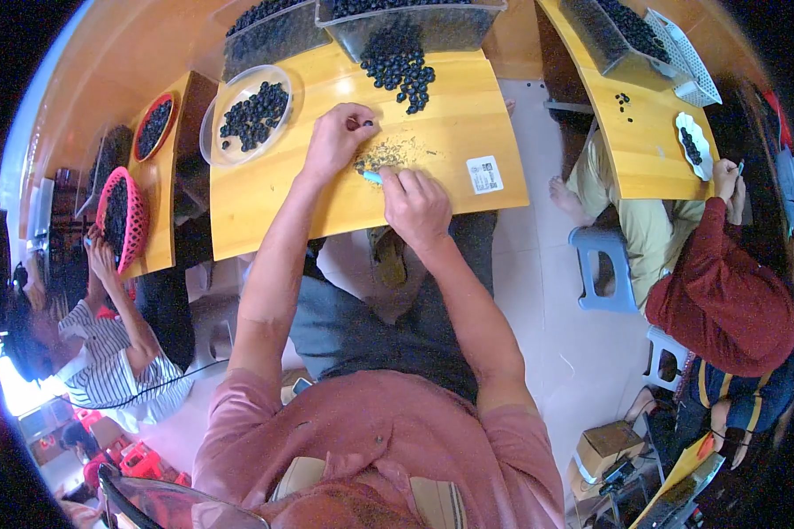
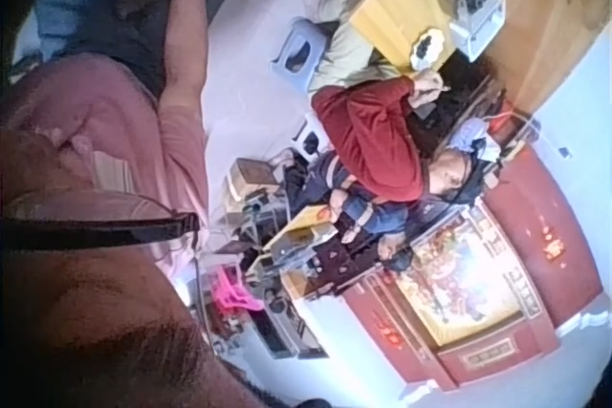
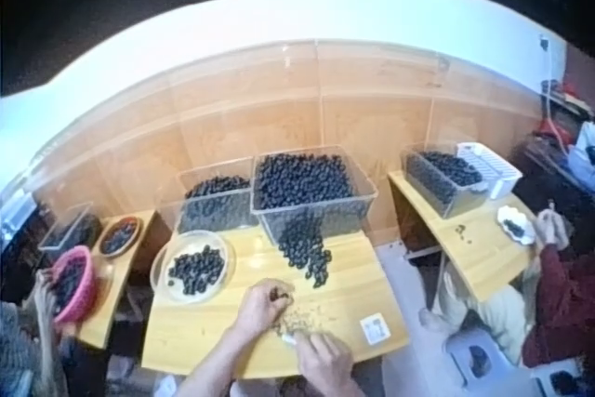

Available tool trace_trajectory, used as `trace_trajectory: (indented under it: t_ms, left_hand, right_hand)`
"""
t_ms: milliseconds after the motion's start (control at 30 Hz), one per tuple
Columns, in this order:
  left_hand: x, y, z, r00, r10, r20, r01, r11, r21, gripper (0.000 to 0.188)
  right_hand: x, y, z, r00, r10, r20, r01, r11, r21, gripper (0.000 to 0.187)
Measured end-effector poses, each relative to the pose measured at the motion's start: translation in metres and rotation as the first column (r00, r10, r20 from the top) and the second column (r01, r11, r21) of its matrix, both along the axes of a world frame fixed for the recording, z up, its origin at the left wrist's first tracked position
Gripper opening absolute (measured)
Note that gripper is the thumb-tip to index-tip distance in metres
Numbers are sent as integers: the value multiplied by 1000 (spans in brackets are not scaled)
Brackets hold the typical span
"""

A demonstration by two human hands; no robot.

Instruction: The person sorts blueberries on a table, removing debris and damaged fruit with a small plastic tweezer.

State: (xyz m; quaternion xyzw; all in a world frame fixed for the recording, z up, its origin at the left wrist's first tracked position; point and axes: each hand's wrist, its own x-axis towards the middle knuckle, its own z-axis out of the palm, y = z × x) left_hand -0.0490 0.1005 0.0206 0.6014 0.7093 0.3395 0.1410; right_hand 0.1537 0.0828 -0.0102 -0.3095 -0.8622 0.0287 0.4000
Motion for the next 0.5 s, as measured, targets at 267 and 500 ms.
trace_trajectory:
  t_ms: [267, 500]
  left_hand:
    - [25, -76, -20, 790, 226, 570, -313, 948, 58, 23]
    - [43, -91, -25, 864, 159, 478, -243, 962, 120, 34]
  right_hand:
    - [1, 2, -2, 1000, -6, -9, 6, 998, 62, 19]
    - [-2, 1, 0, 1000, -3, 16, 2, 998, 57, 29]
